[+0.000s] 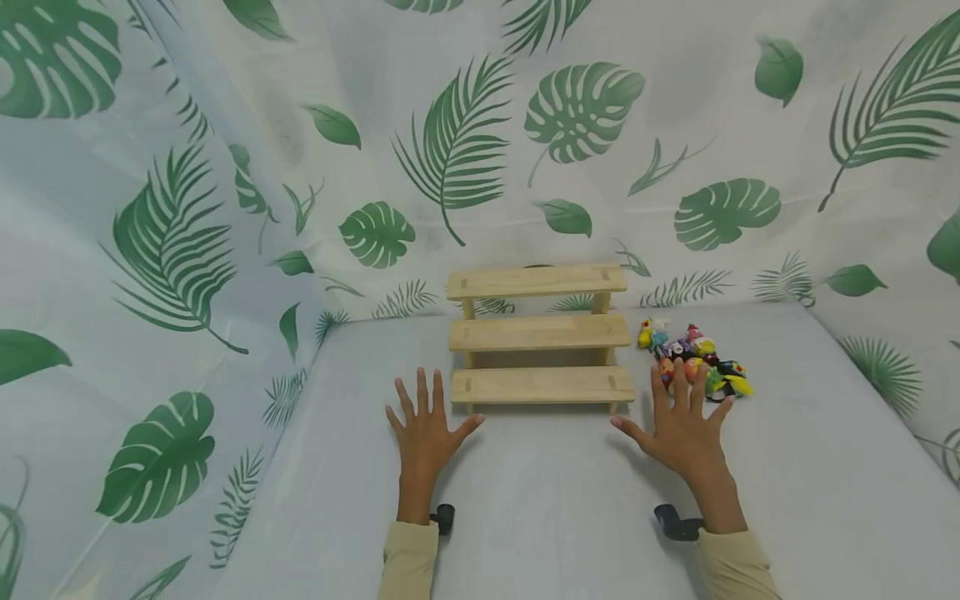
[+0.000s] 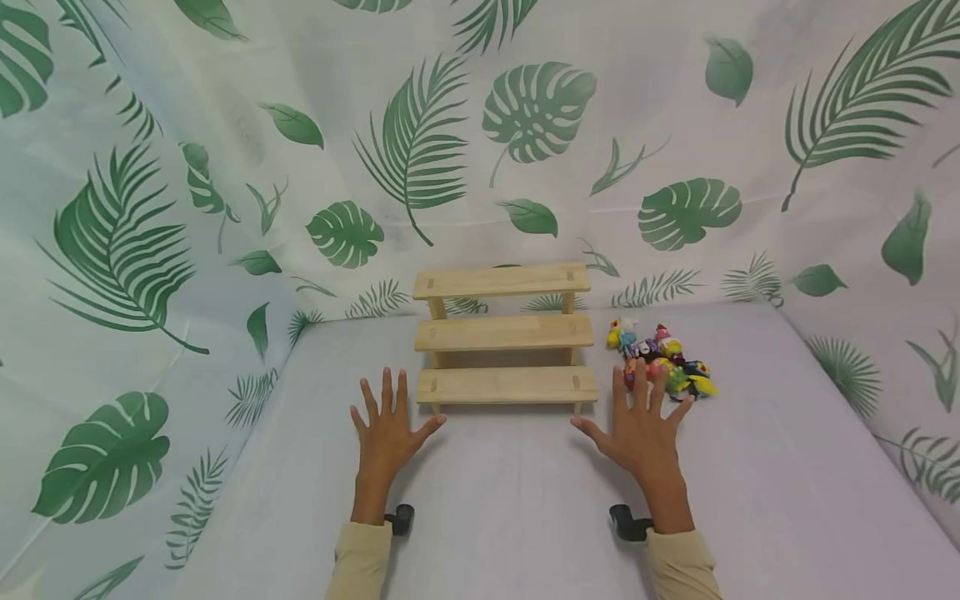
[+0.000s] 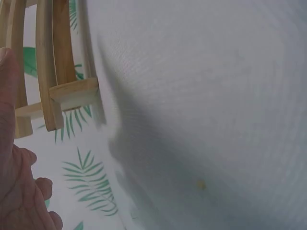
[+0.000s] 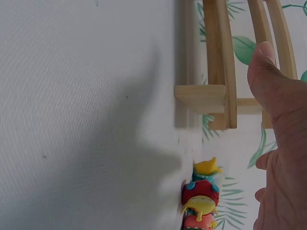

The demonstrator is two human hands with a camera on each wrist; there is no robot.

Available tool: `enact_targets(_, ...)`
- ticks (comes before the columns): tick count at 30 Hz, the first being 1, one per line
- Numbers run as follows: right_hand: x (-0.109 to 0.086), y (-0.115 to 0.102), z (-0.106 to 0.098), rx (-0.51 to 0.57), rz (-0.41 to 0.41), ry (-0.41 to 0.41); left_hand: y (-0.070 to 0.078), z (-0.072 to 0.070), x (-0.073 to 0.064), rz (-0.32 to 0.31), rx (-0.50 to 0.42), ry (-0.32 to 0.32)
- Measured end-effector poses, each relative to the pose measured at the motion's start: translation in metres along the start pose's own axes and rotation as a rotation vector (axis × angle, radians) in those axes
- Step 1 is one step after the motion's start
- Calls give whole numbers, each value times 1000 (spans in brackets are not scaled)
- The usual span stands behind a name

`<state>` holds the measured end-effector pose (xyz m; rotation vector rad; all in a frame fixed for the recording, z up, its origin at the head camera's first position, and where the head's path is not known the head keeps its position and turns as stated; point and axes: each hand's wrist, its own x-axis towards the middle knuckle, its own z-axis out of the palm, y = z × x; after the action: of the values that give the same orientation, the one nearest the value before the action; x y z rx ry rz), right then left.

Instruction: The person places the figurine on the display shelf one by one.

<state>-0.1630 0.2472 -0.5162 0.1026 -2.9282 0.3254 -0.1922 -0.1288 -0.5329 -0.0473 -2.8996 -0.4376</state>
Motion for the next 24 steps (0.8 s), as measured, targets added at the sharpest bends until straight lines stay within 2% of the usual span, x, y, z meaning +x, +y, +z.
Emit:
enact_targets(11, 2, 8, -8, 27, 21, -12, 8, -3, 9, 20, -35, 35)
enact_targets(16, 4, 9, -12, 29, 35, -28, 10, -4, 15, 3, -38, 35)
enact_targets(19, 4, 9, -13, 31, 46, -29, 11, -6, 19, -17, -84, 18)
enact_targets(24, 3, 11, -12, 92, 71, -28, 11, -12, 26, -46, -171, 13)
